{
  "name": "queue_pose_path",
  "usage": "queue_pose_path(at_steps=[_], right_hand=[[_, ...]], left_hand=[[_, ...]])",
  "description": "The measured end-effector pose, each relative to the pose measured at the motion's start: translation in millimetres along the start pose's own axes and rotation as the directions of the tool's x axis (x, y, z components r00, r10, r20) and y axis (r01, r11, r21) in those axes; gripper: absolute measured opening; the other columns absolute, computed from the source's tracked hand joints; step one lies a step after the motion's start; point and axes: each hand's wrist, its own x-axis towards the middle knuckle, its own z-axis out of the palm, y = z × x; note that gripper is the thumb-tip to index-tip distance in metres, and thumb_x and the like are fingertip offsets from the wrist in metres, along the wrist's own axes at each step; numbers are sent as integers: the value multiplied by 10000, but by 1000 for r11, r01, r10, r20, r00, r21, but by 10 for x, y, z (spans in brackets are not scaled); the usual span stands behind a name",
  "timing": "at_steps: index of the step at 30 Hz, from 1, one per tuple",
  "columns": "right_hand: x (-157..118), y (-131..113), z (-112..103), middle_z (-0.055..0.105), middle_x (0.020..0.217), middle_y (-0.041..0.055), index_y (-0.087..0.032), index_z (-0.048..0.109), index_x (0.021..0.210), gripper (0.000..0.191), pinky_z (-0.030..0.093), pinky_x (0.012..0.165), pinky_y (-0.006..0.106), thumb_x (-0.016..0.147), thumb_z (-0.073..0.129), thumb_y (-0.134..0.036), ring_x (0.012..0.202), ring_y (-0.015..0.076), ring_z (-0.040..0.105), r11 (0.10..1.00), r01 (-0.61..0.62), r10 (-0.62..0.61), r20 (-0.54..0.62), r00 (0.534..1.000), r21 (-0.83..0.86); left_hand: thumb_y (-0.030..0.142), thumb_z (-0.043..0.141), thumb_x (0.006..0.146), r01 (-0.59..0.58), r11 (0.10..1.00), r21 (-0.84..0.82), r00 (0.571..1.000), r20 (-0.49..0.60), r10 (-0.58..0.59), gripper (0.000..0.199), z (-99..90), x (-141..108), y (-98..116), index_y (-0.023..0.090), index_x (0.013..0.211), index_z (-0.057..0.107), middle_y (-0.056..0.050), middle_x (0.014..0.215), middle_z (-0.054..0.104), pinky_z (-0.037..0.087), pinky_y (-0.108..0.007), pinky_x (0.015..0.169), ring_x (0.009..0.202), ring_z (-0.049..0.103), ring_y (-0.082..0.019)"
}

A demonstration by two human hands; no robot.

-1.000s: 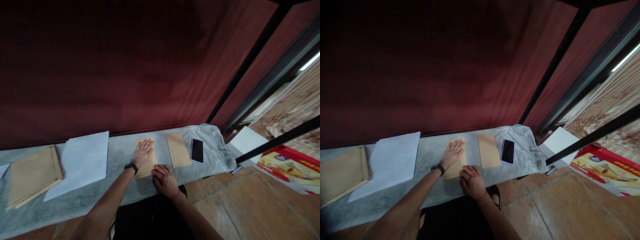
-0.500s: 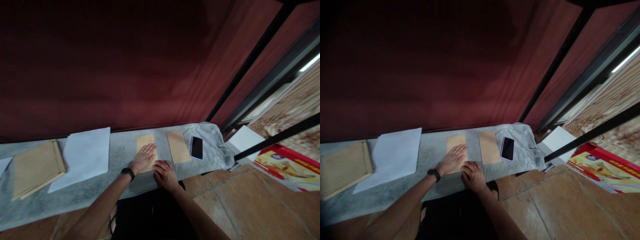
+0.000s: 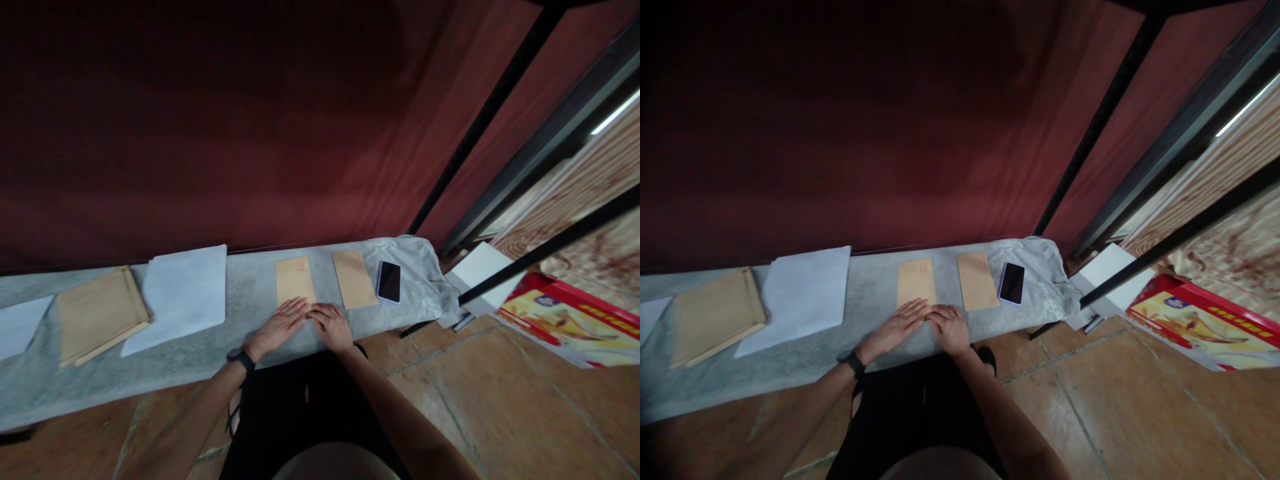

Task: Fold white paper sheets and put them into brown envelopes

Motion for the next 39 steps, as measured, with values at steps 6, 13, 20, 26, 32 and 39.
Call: queue_pose_path(at_steps=[6, 13, 20, 26, 32, 39], right_hand=[[13, 9, 58, 715, 1249, 5, -290, 727, 1129, 222, 434, 1056, 373, 978, 597, -192, 1173, 188, 618, 997, -75, 76, -41, 996, 12], [10, -53, 64, 697, 1285, 26, -258, 682, 1223, 304, 440, 1046, 365, 965, 567, -146, 1195, 195, 603, 993, -101, 99, -47, 994, -54], [-273, -285, 286, 583, 1463, 73, -209, 557, 1424, 418, 321, 1201, 421, 1009, 504, -207, 1379, 206, 496, 992, 80, -85, -46, 995, -94], [-290, -347, 318, 538, 1502, 95, -205, 524, 1465, 453, 307, 1213, 476, 1027, 512, -321, 1389, 249, 496, 988, 1, -14, -80, 997, -155], [-267, -353, 350, 523, 1513, 97, -201, 537, 1454, 449, 301, 1217, 489, 1032, 500, -350, 1392, 255, 493, 978, -14, -5, -92, 996, -209], [-274, -322, 270, 486, 1546, 88, -186, 489, 1487, 481, 292, 1217, 463, 1052, 458, -389, 1423, 240, 447, 972, 22, -30, -33, 999, -235]], left_hand=[[360, 359, 1019, 163, 985, -59, 953, -250, -172, 457, 104, -294, 194, 211, 1376, 602, -67, 1481, 576, 354, -407, 1215, 1398, 491, -182], [309, 394, 980, 282, 951, -129, 877, -367, -310, 378, 100, -247, 338, 237, 1190, 701, -51, 1349, 676, 432, -397, 1158, 1280, 597, -201], [295, 402, 963, 287, 952, -105, 878, -370, -306, 383, 95, -250, 360, 239, 1211, 688, -60, 1345, 678, 448, -410, 1145, 1283, 597, -215], [257, 374, 959, 241, 970, -30, 889, -395, -233, 436, 132, -292, 308, 241, 1297, 649, -62, 1380, 659, 468, -410, 1132, 1295, 595, -215], [342, 378, 988, 144, 978, 152, 928, -365, -79, 489, 352, -435, 338, 225, 1425, 563, -76, 1503, 550, 377, -459, 1209, 1405, 495, -241], [363, 322, 1006, 161, 918, 364, 939, -342, -29, 557, 460, -507, 320, 119, 1477, 493, -133, 1512, 529, 395, -458, 1187, 1428, 464, -249]])
